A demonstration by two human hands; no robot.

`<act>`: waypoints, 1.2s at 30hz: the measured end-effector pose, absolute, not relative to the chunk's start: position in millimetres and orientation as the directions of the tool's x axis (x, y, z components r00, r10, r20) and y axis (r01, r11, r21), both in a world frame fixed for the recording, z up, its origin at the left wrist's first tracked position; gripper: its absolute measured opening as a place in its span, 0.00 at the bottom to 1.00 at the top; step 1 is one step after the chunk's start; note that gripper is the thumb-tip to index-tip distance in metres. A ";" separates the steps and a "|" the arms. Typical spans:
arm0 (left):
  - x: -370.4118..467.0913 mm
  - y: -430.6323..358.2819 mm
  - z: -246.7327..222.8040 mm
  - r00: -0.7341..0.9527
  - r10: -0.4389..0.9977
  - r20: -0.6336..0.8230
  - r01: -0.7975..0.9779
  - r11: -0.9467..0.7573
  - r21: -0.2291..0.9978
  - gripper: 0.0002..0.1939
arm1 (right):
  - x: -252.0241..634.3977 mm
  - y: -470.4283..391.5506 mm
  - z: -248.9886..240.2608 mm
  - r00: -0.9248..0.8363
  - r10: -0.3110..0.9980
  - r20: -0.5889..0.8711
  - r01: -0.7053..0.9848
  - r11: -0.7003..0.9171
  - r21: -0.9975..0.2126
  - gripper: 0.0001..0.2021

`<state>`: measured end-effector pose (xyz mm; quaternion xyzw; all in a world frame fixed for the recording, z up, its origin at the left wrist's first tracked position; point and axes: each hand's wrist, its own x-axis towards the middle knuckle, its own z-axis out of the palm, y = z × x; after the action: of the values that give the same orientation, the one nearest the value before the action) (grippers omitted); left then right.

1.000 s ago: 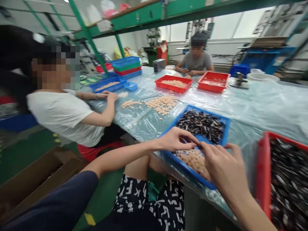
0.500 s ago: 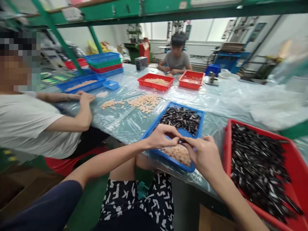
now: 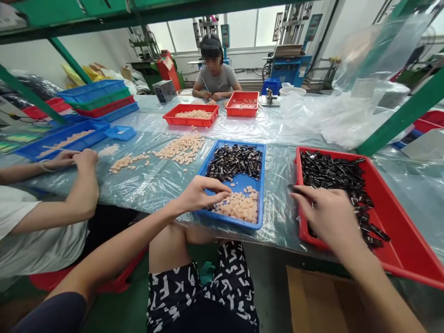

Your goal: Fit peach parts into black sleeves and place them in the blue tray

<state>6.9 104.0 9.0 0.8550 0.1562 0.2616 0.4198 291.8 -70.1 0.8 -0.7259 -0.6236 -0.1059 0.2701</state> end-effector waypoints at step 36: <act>-21.7 91.8 14.4 0.758 0.601 0.255 0.127 -0.519 0.845 0.13 | 168.2 -0.5 4.3 -0.271 0.901 0.340 0.962 0.260 0.078 0.10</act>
<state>-21.7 91.8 14.4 0.8285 0.2195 0.2703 0.4386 168.2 -0.5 4.3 -0.5930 -0.7855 -0.1356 0.1139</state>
